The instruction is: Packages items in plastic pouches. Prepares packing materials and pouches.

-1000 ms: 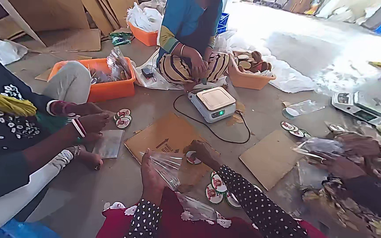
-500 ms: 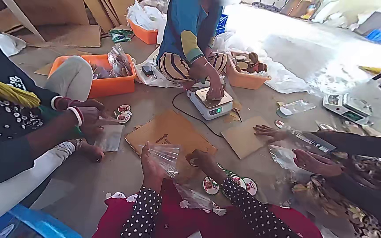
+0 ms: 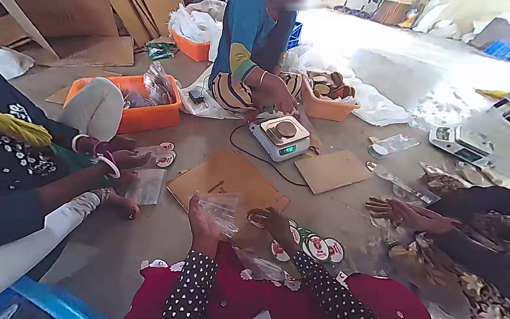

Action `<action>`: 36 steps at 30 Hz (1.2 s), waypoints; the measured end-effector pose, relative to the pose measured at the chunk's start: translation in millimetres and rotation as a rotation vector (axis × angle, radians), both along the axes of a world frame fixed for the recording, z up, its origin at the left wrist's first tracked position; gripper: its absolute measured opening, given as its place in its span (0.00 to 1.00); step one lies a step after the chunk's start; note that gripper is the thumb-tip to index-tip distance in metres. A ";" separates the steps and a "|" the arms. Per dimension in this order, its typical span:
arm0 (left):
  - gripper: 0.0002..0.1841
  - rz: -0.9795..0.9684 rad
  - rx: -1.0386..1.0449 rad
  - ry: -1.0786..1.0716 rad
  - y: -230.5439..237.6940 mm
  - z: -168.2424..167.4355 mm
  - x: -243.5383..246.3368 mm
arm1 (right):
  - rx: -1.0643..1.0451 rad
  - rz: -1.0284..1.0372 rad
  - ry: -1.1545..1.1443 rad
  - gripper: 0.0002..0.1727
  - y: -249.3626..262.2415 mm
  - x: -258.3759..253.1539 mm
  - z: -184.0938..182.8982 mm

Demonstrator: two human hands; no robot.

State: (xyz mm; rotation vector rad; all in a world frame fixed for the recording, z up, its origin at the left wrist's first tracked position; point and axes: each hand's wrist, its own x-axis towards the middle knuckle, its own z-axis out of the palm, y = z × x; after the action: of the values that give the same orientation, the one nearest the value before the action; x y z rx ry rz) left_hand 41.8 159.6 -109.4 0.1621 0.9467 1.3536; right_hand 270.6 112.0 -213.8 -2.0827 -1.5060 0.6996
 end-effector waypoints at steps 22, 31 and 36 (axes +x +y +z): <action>0.47 -0.030 -0.122 -0.174 -7.4 6.5 -2.8 | 0.905 0.445 0.122 0.07 -52.1 -74.3 169.4; 0.46 -0.020 -0.100 -0.280 -8.9 11.6 -1.9 | 0.893 0.500 -0.107 0.05 -46.0 -91.1 159.3; 0.40 -0.032 -0.066 -0.393 -14.5 14.2 -3.2 | 0.877 0.460 -0.124 0.07 -38.0 -103.3 151.8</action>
State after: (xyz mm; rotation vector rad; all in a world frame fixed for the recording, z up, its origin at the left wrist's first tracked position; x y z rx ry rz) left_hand 38.6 145.1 -95.2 -0.1355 0.6522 1.2632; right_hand 167.3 73.9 -61.9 -1.1474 -1.9172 0.0005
